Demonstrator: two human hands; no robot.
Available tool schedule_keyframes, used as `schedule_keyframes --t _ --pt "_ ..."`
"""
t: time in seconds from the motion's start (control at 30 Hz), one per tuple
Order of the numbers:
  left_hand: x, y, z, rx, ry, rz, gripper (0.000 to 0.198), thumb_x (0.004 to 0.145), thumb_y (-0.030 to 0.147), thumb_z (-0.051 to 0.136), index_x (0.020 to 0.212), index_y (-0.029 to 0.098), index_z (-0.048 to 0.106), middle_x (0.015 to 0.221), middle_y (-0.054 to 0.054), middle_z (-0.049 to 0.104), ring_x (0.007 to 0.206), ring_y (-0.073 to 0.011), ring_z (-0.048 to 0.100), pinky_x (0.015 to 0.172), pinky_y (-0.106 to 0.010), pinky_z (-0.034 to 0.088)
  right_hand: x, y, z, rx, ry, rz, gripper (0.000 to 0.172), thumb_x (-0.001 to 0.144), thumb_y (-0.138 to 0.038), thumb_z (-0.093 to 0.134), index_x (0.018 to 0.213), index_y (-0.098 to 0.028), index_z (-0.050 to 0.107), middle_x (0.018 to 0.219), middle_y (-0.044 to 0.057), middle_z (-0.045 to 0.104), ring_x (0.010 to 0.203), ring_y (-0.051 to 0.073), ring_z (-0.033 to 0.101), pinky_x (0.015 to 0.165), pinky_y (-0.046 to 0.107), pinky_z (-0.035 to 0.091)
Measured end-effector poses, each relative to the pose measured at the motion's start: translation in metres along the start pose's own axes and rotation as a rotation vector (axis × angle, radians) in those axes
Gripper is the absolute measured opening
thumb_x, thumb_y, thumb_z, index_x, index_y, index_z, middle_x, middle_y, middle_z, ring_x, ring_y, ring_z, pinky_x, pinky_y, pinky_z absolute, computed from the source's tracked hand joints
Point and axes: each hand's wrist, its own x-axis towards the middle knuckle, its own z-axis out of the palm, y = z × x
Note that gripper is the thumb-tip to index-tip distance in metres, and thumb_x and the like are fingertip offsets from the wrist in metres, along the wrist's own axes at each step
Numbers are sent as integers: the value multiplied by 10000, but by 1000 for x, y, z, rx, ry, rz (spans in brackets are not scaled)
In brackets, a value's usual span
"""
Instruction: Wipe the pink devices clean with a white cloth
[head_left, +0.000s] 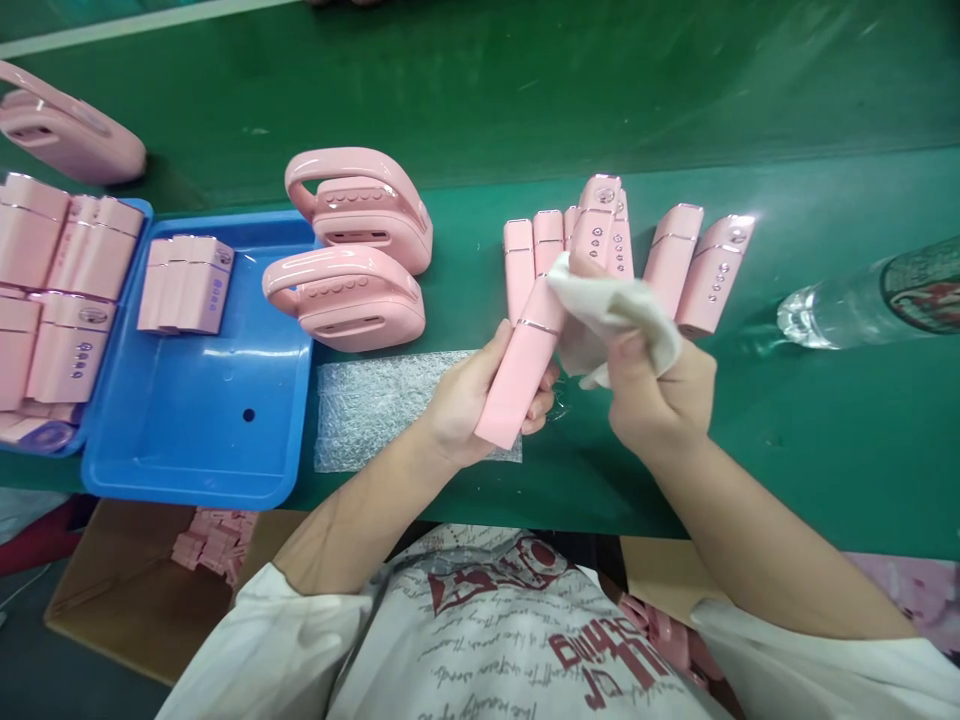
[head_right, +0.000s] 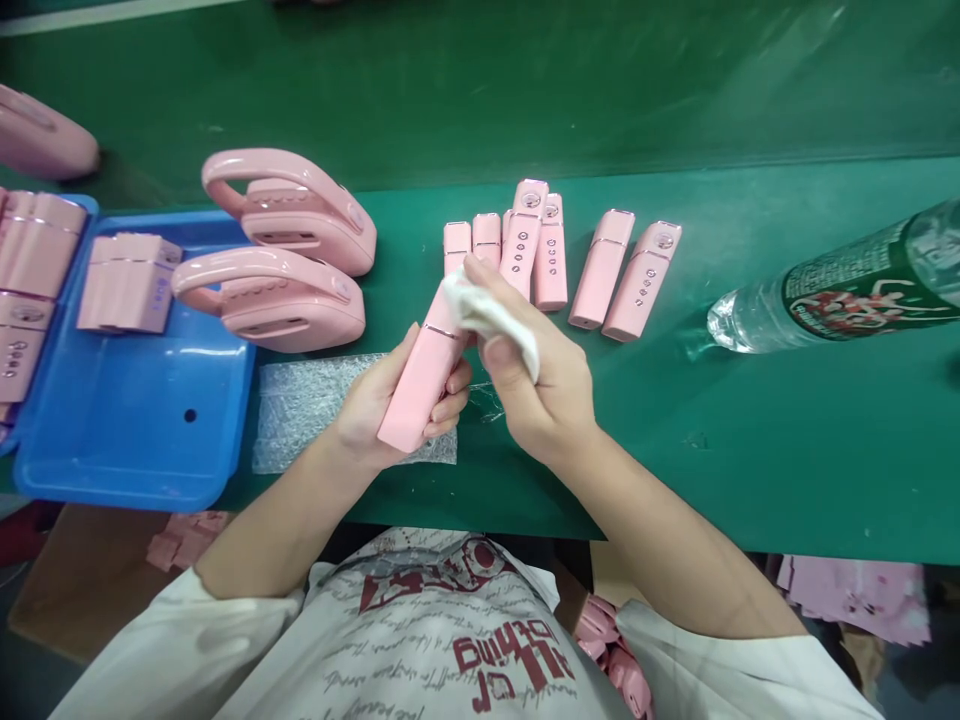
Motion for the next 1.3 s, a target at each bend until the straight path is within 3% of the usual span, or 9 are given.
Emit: schedule_keyframes --t 0.2,0.4,0.47,0.57,0.67,0.8,1.0,1.13,1.3 --pt "-3 5 -1 -37 102 -47 484 1002 392 317 732 103 597 538 -15 540 453 -88 526 464 -194 447 3 -3 7 -16 -460 -548 420 993 -296 305 1288 -194 586 1282 50 646 1325 190 493 1178 423 349" --pt "-3 -8 -6 206 1 68 220 808 284 659 935 105 655 691 -32 635 559 -121 585 501 -206 456 12 7 -11 -78 -90 -310 284 926 -235 485 1101 -229 709 1115 64 726 1121 248 660 975 437 537" --pt "-2 -14 -7 360 -54 30 506 730 206 715 1221 154 604 871 -34 669 669 -119 609 617 -221 498 16 7 -20 -71 59 -245 268 931 -303 497 959 -207 746 820 45 751 746 201 725 747 352 599" --pt "2 -28 -6 605 -79 13 900 693 204 749 1485 322 340 1250 -64 589 851 -138 614 725 -266 519 25 9 -32 -26 528 6 381 896 -439 544 645 -189 685 465 -32 510 400 122 482 457 272 474" --pt "13 -44 -1 844 -119 44 1001 657 294 790 1515 298 275 1403 -101 480 1063 -222 590 871 -345 509 38 12 -38 182 891 174 388 726 -486 676 483 -201 574 458 -30 415 405 107 389 370 255 360" --pt "20 -47 17 1000 -175 101 1028 565 324 858 1476 221 393 1443 -132 437 1243 -332 524 978 -400 476 50 11 -35 320 1051 267 243 601 -383 684 419 -249 593 482 8 476 482 164 523 405 294 457" --pt "-39 2 27 957 -247 327 369 722 413 745 1010 184 722 925 -69 698 794 -187 664 684 -305 540 59 -5 -27 425 1092 509 197 580 -308 591 386 -334 610 756 28 723 1091 318 661 655 371 597" --pt "-95 71 -18 767 336 956 156 824 279 610 711 178 648 615 46 594 582 -71 509 548 -168 392 64 -9 -24 441 1179 615 235 615 -290 560 395 -357 611 926 -18 760 1168 299 621 644 397 603" --pt "-126 142 -89 658 569 1093 199 810 60 479 656 184 459 571 97 405 530 -52 392 534 -105 286 56 11 -27 564 1006 519 182 637 -342 615 460 -324 649 735 52 706 981 275 700 500 264 560"
